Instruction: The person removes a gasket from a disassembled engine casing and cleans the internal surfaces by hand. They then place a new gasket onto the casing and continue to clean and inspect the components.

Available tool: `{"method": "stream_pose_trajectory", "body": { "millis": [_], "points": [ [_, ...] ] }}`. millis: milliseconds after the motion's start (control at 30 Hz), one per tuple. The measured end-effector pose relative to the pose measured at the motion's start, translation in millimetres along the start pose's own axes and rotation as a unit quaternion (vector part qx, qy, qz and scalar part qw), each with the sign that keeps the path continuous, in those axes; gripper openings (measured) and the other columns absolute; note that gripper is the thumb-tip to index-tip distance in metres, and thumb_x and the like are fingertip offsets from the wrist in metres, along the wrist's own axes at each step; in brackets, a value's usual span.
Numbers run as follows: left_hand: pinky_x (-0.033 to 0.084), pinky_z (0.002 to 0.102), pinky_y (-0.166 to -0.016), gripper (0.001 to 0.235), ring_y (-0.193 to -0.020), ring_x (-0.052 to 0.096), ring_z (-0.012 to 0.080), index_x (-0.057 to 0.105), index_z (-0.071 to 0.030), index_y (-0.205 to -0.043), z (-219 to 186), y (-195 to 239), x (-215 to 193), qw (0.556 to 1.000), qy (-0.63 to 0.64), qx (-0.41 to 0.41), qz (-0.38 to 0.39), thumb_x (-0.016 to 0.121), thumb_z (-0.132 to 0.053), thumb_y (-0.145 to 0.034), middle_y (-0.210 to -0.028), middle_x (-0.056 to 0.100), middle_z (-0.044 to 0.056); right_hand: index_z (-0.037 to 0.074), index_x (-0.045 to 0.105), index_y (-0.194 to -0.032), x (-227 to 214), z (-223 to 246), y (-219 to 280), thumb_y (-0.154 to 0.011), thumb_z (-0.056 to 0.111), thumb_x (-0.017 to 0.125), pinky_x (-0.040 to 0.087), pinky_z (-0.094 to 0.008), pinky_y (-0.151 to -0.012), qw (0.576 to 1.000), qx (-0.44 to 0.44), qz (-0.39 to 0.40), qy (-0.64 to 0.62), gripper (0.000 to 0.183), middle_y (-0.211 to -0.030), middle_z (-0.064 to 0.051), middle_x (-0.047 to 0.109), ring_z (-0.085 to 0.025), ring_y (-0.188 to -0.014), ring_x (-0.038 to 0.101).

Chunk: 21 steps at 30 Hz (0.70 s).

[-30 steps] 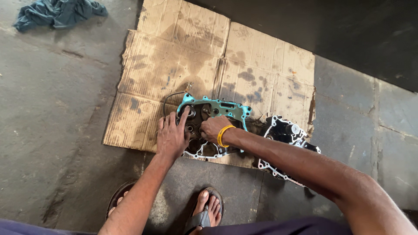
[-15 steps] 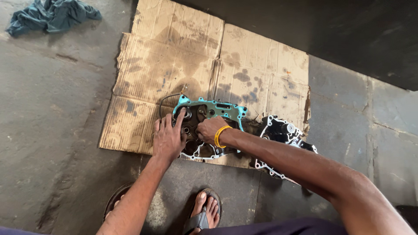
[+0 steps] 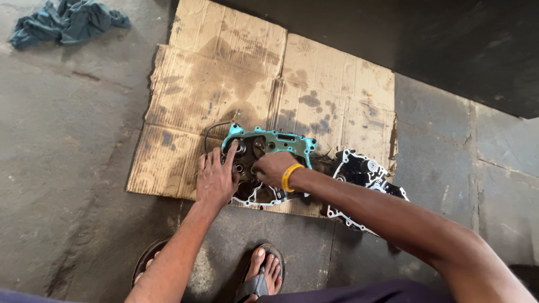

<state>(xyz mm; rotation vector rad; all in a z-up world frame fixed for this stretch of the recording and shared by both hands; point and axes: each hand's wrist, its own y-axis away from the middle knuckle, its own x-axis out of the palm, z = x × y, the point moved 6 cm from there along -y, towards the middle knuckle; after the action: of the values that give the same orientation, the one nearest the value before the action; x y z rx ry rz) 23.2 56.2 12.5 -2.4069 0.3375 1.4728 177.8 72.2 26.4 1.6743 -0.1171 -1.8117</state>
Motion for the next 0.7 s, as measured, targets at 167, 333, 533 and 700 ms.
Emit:
{"method": "stream_pose_trajectory", "body": {
  "millis": [167,333,533,700],
  "points": [
    [0.036,0.051,-0.106,0.091,-0.113,0.055,0.0366,0.032,-0.017,-0.158,2.5,1.7,1.7,1.000,0.008,-0.011,0.005,0.075,-0.025,-0.078,-0.120,0.053,0.020,0.012,0.066,-0.115,-17.8,7.5,13.7,-0.084,0.022,0.062,0.055,-0.050,-0.071,0.994,-0.073,-0.076,-0.017,0.033,-0.097,-0.013,0.073,-0.036,-0.086,0.071],
    [0.036,0.052,-0.107,0.092,-0.115,0.054,0.0384,0.030,-0.015,-0.160,2.6,2.3,0.4,1.000,0.003,0.010,-0.004,0.075,-0.026,-0.081,-0.123,0.052,0.022,0.006,0.051,-0.126,2.7,14.8,18.3,-0.086,0.019,0.061,0.055,-0.051,-0.068,0.994,-0.104,-0.026,0.006,0.044,-0.093,-0.016,0.072,-0.038,-0.083,0.070],
    [0.034,0.054,-0.110,0.098,-0.120,0.053,0.0382,0.028,-0.015,-0.158,3.7,1.4,1.9,1.000,0.003,0.001,0.019,0.078,-0.026,-0.074,-0.126,0.051,0.023,0.003,0.047,-0.123,16.1,19.4,2.9,-0.092,0.019,0.060,0.052,-0.054,-0.064,0.992,-0.109,0.005,0.060,0.038,-0.083,-0.019,0.072,-0.041,-0.074,0.069],
    [0.034,0.052,-0.110,0.093,-0.121,0.053,0.0372,0.029,-0.018,-0.159,4.1,2.2,3.3,1.000,0.020,-0.004,0.024,0.076,-0.026,-0.079,-0.128,0.051,0.022,0.002,0.043,-0.131,12.6,16.7,-6.5,-0.087,0.015,0.061,0.053,-0.053,-0.057,0.993,-0.088,0.022,0.072,0.050,-0.078,-0.021,0.071,-0.043,-0.069,0.070]
  ]
}}
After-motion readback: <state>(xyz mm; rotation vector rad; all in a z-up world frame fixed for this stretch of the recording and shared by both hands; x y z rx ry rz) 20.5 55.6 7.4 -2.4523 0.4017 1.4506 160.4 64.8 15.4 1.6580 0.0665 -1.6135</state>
